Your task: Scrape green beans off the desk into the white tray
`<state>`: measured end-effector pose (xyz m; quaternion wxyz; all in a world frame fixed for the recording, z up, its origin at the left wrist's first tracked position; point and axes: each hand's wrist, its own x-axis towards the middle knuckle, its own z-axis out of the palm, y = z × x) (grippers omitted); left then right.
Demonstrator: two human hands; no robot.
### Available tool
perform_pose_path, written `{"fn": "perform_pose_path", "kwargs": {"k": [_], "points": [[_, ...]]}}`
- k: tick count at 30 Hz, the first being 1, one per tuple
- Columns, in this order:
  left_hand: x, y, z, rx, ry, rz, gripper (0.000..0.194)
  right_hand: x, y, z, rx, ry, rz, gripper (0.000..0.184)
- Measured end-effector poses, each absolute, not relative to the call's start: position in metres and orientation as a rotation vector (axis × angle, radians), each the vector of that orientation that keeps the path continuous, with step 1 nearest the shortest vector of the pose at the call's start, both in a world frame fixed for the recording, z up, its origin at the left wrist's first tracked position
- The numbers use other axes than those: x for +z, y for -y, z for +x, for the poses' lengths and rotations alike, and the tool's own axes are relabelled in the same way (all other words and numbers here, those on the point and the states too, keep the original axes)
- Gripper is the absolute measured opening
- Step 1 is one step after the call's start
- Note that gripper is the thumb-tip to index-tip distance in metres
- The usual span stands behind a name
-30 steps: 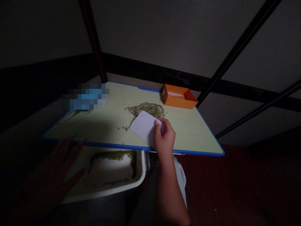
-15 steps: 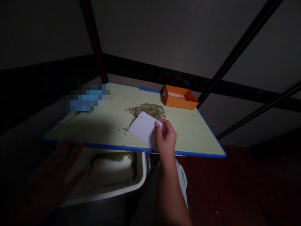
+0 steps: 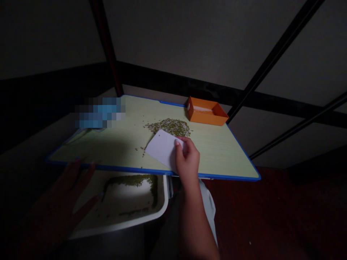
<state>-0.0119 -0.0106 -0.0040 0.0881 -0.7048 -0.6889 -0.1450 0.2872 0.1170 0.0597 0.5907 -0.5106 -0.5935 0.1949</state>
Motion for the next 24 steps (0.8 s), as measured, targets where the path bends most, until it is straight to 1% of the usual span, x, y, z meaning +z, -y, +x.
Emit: {"fn": "perform_pose_path", "kwargs": {"k": [18,24], "points": [[-0.004,0.010,-0.011,-0.438,1.982,-2.105,0.074,0.061,-0.120,0.283,0.561,1.439,-1.145,0.016],[0.002,0.012,-0.012,-0.464,1.998,-2.141,0.066,0.062,-0.123,0.270,0.538,1.487,-1.106,0.016]]}}
